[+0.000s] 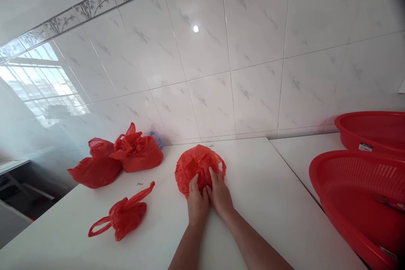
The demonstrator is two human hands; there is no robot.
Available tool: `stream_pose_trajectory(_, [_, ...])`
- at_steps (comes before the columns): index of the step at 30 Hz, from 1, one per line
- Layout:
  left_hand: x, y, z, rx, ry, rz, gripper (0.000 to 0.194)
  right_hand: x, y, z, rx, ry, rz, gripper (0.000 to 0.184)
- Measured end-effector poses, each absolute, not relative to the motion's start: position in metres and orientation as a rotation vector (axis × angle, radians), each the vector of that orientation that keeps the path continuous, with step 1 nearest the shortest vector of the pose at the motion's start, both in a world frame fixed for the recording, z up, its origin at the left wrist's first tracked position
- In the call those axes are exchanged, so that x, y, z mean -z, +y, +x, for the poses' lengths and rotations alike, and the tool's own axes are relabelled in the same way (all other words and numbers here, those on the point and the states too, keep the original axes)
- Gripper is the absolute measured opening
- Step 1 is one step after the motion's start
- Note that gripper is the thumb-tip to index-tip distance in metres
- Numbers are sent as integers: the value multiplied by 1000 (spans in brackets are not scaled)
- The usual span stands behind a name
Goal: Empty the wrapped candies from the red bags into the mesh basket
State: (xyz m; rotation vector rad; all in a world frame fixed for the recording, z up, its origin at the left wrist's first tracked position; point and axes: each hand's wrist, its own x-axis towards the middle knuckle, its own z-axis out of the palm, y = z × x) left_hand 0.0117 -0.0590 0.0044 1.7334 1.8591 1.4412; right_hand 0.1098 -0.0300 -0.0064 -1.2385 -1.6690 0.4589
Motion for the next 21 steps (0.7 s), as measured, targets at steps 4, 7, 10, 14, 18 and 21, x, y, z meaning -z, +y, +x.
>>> stream_pose_trajectory(4, [-5,-59,13,-1432,1980,1933,45,3,-27,112,-754,-1429,-1205,33])
stream_pose_trajectory(7, [-5,-55,16,-1388,2075,2238,36,-1,-27,116,-891,-1285,-1160,17])
stream_pose_trajectory(10, [-1,-48,20,-1230,2044,2435,38,-5,-26,123,-1002,-1166,-1090,13])
stream_pose_trajectory(14, [0,-37,24,-1021,2097,2368,45,-7,-23,138,-1200,-923,-944,5])
stream_pose_trajectory(18, [-7,-29,26,-826,2136,2281,53,-4,-17,155,-1349,-616,-786,1])
stream_pose_trajectory(21, [-10,-22,26,-761,2138,2260,61,-1,-14,169,-1417,-435,-709,5])
